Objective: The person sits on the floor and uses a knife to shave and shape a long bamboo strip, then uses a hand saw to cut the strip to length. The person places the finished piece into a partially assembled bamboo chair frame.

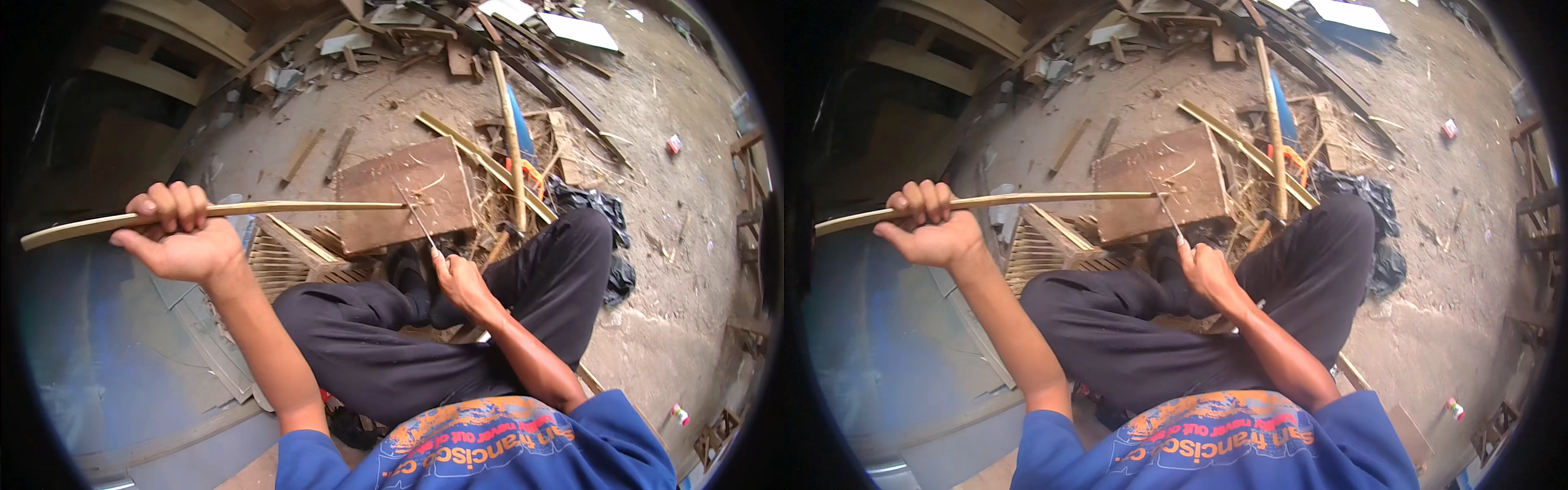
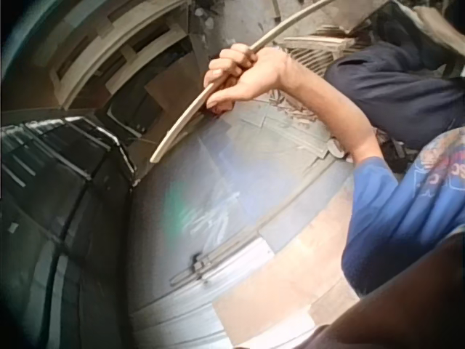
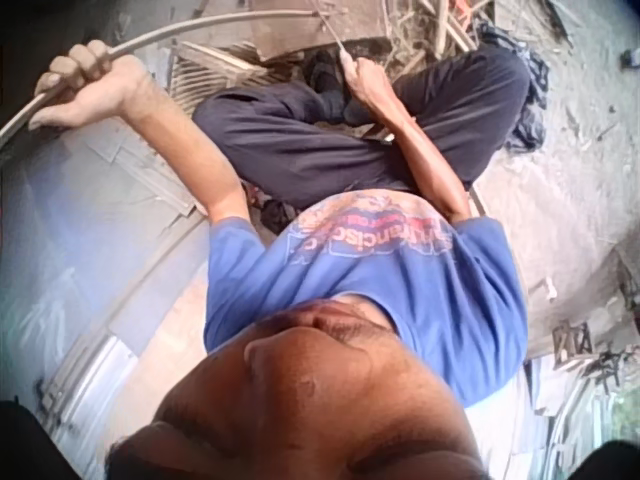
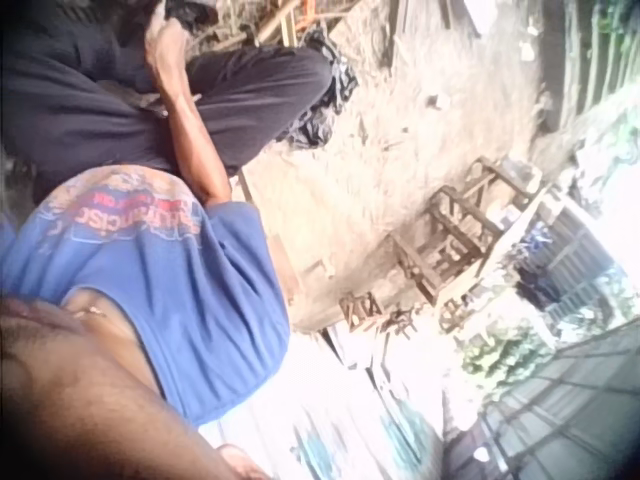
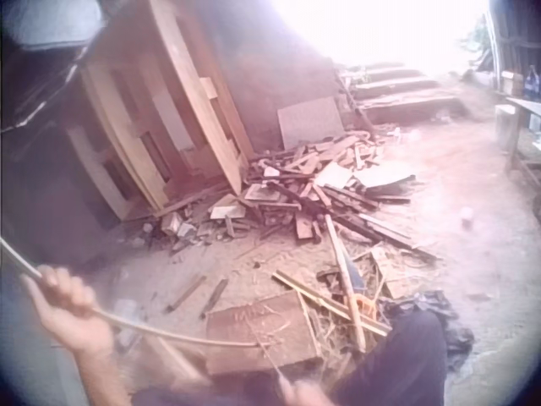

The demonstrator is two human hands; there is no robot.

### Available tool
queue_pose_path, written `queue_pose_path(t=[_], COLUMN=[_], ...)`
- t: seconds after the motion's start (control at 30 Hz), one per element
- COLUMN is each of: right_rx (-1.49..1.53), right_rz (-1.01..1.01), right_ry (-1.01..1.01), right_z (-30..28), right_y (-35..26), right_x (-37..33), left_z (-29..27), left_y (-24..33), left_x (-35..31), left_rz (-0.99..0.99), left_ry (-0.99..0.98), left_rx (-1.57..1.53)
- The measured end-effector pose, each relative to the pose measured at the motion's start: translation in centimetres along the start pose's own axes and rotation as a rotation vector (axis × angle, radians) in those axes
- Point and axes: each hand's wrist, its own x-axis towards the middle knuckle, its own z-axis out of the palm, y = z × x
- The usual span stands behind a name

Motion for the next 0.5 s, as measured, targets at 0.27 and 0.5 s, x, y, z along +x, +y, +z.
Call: queue_pose_path(t=[0.27,0.5], right_rx=[0.336,0.234], right_rz=[-0.499,-0.694], right_ry=[-0.145,-0.027], right_z=[-3.1,-3.0], right_y=[-18.0,-18.7], right_x=[-5.6,-6.0], left_z=[3.4,2.6], left_y=[0.1,0.2], left_x=[-2.3,-3.0], left_rz=[0.051,0.012], left_ry=[0.078,0.032], left_rx=[0.066,0.008])
